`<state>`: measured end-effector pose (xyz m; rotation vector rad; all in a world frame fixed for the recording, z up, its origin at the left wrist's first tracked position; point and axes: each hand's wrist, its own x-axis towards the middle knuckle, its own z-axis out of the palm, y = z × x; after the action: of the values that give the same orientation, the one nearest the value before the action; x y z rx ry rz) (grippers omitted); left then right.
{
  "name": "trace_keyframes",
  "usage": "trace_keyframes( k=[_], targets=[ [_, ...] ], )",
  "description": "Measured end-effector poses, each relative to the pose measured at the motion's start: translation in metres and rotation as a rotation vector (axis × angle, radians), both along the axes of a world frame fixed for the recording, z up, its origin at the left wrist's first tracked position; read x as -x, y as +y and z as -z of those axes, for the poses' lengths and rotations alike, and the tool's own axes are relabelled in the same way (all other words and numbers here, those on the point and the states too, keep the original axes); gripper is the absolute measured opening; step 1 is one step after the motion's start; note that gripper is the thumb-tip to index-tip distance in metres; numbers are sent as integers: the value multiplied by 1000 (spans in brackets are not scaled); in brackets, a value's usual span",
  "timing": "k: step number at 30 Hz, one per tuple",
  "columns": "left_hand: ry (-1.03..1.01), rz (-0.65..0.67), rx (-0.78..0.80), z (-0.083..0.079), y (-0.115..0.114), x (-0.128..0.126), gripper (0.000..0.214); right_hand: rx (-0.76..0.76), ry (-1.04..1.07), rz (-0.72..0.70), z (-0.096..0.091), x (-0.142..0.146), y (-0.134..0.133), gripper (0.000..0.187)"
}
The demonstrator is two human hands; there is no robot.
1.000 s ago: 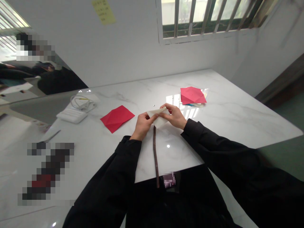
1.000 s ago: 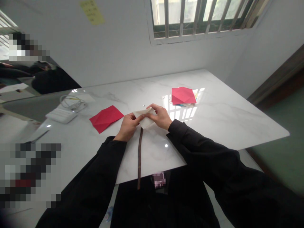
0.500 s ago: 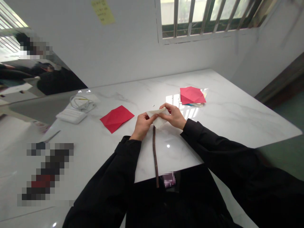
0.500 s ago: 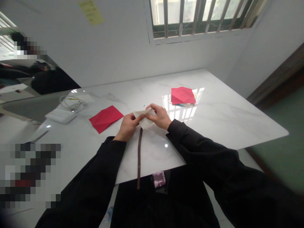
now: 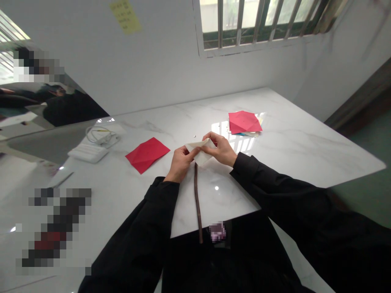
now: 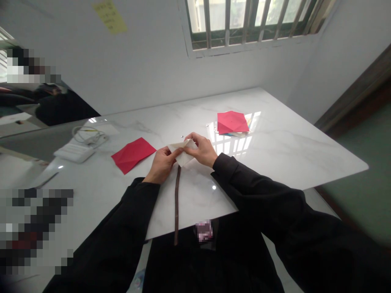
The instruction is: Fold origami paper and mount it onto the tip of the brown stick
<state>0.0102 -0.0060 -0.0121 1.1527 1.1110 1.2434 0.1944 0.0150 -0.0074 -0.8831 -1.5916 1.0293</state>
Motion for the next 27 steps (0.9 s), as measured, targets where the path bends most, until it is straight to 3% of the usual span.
trace_keyframes(
  k=[15,27],
  targets=[
    [-1,-7,-1,8,3,1,63,-3,-16,19,8,3,3,32],
    [-46,-45,-6,-3,2,3,54,154,82,-67,10,-3,12,44]
  ],
)
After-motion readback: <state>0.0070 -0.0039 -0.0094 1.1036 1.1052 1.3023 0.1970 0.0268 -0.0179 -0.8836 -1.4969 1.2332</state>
